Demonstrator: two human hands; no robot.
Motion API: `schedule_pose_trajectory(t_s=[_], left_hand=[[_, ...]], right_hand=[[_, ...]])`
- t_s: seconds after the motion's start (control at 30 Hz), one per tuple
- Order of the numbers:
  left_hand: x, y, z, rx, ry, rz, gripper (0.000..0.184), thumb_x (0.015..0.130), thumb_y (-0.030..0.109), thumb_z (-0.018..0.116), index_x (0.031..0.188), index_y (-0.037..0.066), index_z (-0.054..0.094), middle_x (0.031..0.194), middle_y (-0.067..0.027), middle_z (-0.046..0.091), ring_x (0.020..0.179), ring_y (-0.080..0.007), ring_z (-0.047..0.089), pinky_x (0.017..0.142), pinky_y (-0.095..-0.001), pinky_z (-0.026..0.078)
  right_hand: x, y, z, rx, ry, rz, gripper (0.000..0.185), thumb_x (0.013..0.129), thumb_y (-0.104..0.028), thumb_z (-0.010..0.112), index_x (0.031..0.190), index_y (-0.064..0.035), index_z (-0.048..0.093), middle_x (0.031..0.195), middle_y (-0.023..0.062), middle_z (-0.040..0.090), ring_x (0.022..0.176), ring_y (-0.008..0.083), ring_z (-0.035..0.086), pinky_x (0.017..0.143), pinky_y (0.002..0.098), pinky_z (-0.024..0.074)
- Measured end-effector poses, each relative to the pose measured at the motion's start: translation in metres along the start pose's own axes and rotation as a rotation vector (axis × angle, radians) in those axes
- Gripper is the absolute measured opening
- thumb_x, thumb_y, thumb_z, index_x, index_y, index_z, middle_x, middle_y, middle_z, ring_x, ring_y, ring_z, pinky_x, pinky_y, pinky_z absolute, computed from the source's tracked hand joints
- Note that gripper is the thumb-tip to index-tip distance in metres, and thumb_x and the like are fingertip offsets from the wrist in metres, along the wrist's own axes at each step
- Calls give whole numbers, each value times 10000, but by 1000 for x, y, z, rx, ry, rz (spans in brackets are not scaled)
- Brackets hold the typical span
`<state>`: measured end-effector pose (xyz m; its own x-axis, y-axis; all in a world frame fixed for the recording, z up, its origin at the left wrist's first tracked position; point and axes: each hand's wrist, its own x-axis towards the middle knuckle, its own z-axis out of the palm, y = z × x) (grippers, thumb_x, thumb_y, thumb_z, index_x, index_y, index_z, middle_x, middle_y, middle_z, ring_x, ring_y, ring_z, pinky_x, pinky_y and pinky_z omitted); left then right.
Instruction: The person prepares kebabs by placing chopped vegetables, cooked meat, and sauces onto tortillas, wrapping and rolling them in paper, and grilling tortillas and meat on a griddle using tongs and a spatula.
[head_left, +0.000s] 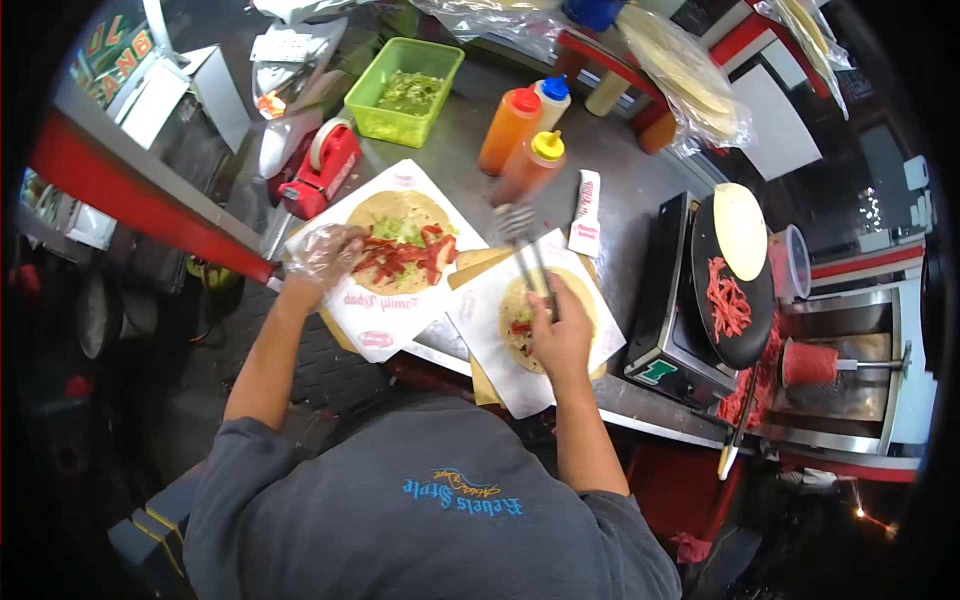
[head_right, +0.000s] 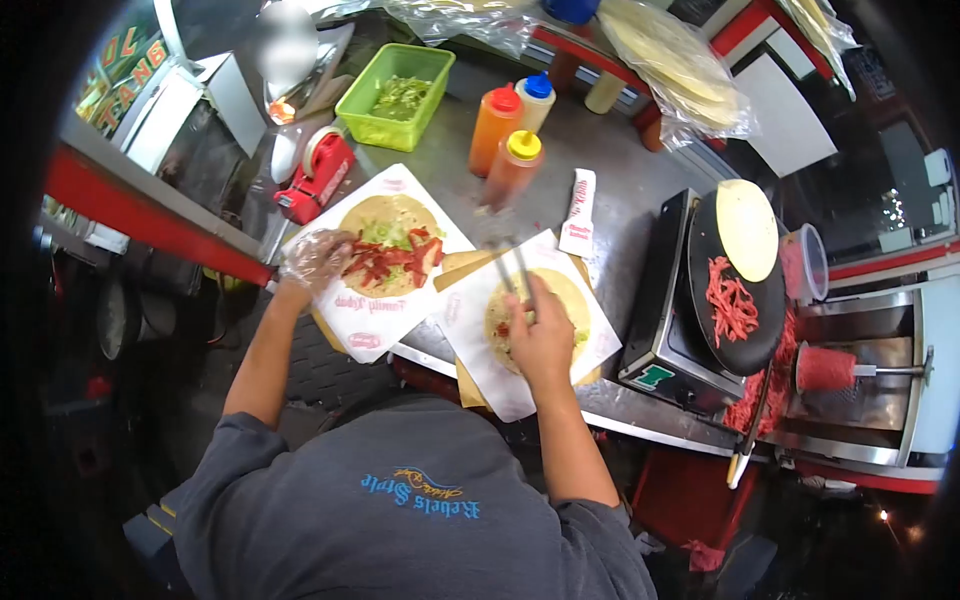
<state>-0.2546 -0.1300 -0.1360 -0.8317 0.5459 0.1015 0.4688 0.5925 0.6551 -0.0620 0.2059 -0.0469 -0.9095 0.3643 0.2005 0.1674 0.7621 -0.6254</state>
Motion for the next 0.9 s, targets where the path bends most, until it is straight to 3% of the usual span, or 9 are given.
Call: schedule_pose_trajectory(t_s=[0.07, 0.2, 0.23, 0.43, 0.47, 0.53, 0.63, 0.8, 0.9], left_hand=[[-4, 5, 2, 91, 136, 47, 287, 1029, 293, 586, 1213, 106, 700, 1147, -147, 702, 1084, -339, 649, 947, -483, 504], [3, 41, 11, 36, 288, 116, 273, 1012, 291, 623, 1189, 106, 720, 1154, -123, 717, 1090, -329, 661, 959, -458, 519], [4, 68, 10, 58, 231, 60, 257, 1008, 265, 633, 1169, 86, 724, 1167, -123, 712, 1115, -336, 657, 973, -447, 519], [7, 121, 55, 87, 221, 532, 207, 905, 124, 733, 1105, 72, 725, 1085, -110, 729, 992, -304, 691, 857, -436, 550], [5, 132, 65, 124, 218, 629, 208, 898, 122, 738, 1100, 73, 725, 1066, -109, 732, 980, -300, 691, 852, -431, 549], [-3, 180, 79, -90, 50, 464, 244, 873, 165, 770, 1095, 75, 722, 1080, -103, 731, 987, -295, 693, 872, -426, 546], [-1, 212, 120, -34, 7, 479, 313, 843, 232, 818, 1093, 68, 726, 1047, -106, 734, 970, -311, 689, 880, -426, 539], [15, 211, 161, 3, 72, 450, 372, 805, 249, 853, 1073, 31, 713, 1021, -147, 707, 877, -307, 673, 791, -431, 552], [17, 245, 157, 82, -22, 484, 300, 817, 219, 836, 1029, 48, 711, 943, -135, 687, 818, -289, 653, 729, -424, 535]], right_hand=[[2, 26, -10, -9, 160, 91, 459, 957, -262, 713, 1285, 48, 628, 1015, 237, 703, 848, 334, 699, 772, 409, 555], [27, 55, -14, -343, 37, 74, 403, 962, -242, 687, 1240, 48, 658, 1034, 268, 708, 900, 450, 682, 833, 492, 546], [21, 53, -20, -279, 24, 88, 398, 960, -238, 690, 1234, 49, 664, 1041, 267, 714, 919, 436, 694, 841, 479, 549], [-46, 48, -113, 37, -115, 343, 402, 940, -214, 749, 1247, 39, 689, 1123, 249, 741, 1029, 305, 740, 894, 365, 550], [-60, 56, -124, 88, -119, 372, 402, 926, -194, 769, 1247, 34, 690, 1121, 232, 749, 1006, 275, 737, 900, 348, 545], [-80, 83, -138, 304, 6, 380, 446, 922, -188, 784, 1300, 19, 667, 952, 107, 749, 864, 150, 691, 781, 289, 531], [-80, 99, -215, 603, 150, 368, 514, 944, -200, 779, 1393, -16, 607, 730, -82, 484, 606, -2, 434, 520, 207, 322], [-77, 216, -366, 439, 632, 489, 387, 1004, -263, 691, 1270, 17, 669, 714, 17, 623, 593, 71, 565, 540, 252, 443], [-66, 333, -417, -54, 497, 572, 446, 1000, -384, 638, 1097, 43, 722, 936, 209, 732, 832, 331, 707, 767, 440, 546]])
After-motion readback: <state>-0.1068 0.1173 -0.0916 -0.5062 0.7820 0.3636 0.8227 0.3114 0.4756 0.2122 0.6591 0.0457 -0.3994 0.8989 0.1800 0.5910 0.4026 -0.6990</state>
